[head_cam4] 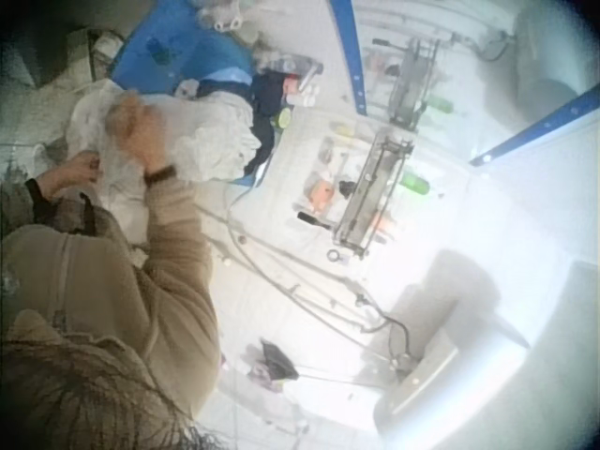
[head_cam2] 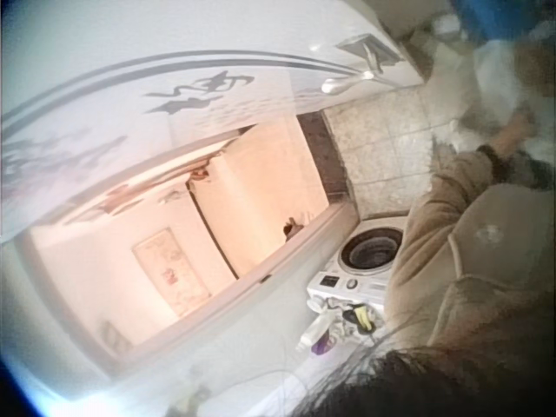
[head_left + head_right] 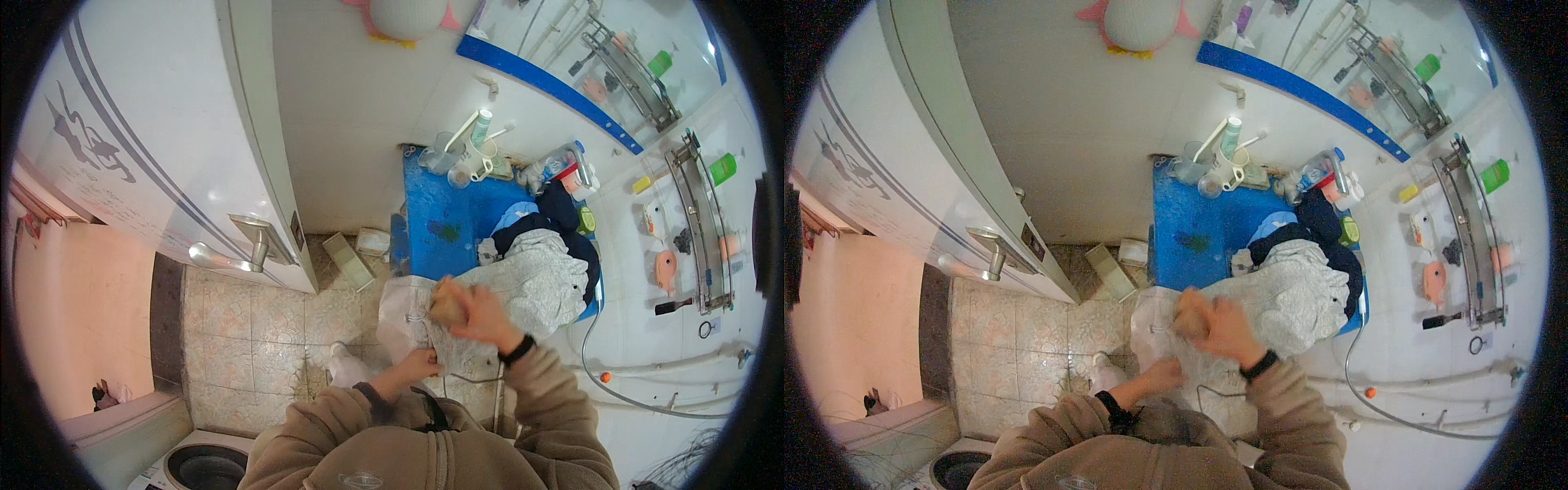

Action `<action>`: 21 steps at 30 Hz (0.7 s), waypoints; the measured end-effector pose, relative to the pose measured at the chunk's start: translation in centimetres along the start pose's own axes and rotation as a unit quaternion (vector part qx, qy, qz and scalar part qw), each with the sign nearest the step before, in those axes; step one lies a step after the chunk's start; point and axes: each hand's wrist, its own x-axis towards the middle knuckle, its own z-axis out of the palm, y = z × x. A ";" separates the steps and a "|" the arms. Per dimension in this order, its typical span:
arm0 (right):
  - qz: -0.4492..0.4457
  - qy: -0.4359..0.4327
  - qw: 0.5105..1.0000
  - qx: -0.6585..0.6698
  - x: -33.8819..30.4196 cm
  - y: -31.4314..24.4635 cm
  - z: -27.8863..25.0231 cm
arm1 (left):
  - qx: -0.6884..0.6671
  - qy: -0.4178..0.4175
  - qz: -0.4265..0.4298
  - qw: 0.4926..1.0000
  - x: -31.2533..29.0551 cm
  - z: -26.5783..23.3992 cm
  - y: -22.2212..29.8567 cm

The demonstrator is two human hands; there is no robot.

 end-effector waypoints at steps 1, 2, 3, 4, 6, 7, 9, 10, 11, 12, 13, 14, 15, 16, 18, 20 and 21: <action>-0.036 -0.011 0.999 -0.015 -1.3 -1.2 1.0 | 0.013 0.009 0.035 0.999 0.5 0.1 -0.8; -0.091 0.027 0.995 -0.044 -2.3 -2.1 2.0 | 0.046 0.018 0.056 0.997 0.9 0.4 -1.5; -0.128 0.050 0.987 -0.078 -2.9 -2.7 3.0 | 0.029 0.035 0.102 0.994 1.1 0.7 -2.2; -0.182 0.070 0.976 -0.102 -2.9 -2.7 3.7 | 0.031 0.052 0.134 0.989 1.3 0.8 -2.8; -0.146 0.114 0.971 -0.152 -1.2 -1.6 4.5 | 0.162 0.006 0.095 0.982 1.2 0.8 -3.3; -0.133 0.132 0.967 -0.171 0.2 -0.7 4.4 | 0.116 -0.012 0.087 0.989 1.1 0.5 -3.2; -0.037 0.140 0.971 -0.190 3.4 1.5 3.4 | 0.056 -0.038 0.051 0.996 0.6 0.2 -2.3; 0.020 0.141 0.980 -0.140 5.0 2.6 2.5 | 0.015 -0.050 0.039 0.998 0.1 -0.1 -1.6; 0.069 0.167 0.978 -0.104 6.2 3.3 1.6 | 0.012 -0.043 0.028 0.999 -0.3 -0.3 -0.8; 0.083 0.117 0.988 -0.065 6.8 3.8 0.7 | 0.010 -0.036 0.017 0.999 -0.7 -0.6 0.1; 0.090 0.088 0.991 -0.034 6.9 3.9 0.0 | 0.009 -0.030 0.008 0.999 -0.9 -1.0 0.8; 0.083 0.082 0.993 -0.010 6.6 3.7 -0.6 | 0.020 -0.037 -0.007 0.999 -0.9 -1.2 1.5; 0.069 0.063 0.996 0.005 5.8 3.1 -0.9 | 0.031 -0.044 -0.022 0.998 -0.8 -1.4 1.9; 0.038 0.066 0.997 0.012 4.6 2.1 -0.8 | 0.041 -0.050 -0.035 0.997 -0.7 -1.4 2.2; -0.023 0.082 0.996 -0.015 1.6 -0.3 0.2 | 0.054 -0.073 -0.064 0.994 -0.2 -1.3 1.9; -0.062 0.122 0.988 -0.067 -0.8 -2.3 1.4 | 0.021 -0.067 -0.071 0.995 0.4 -1.0 1.0; -0.071 0.148 0.983 -0.086 -1.6 -2.8 1.9 | -0.016 -0.050 -0.063 0.997 0.6 -0.8 0.5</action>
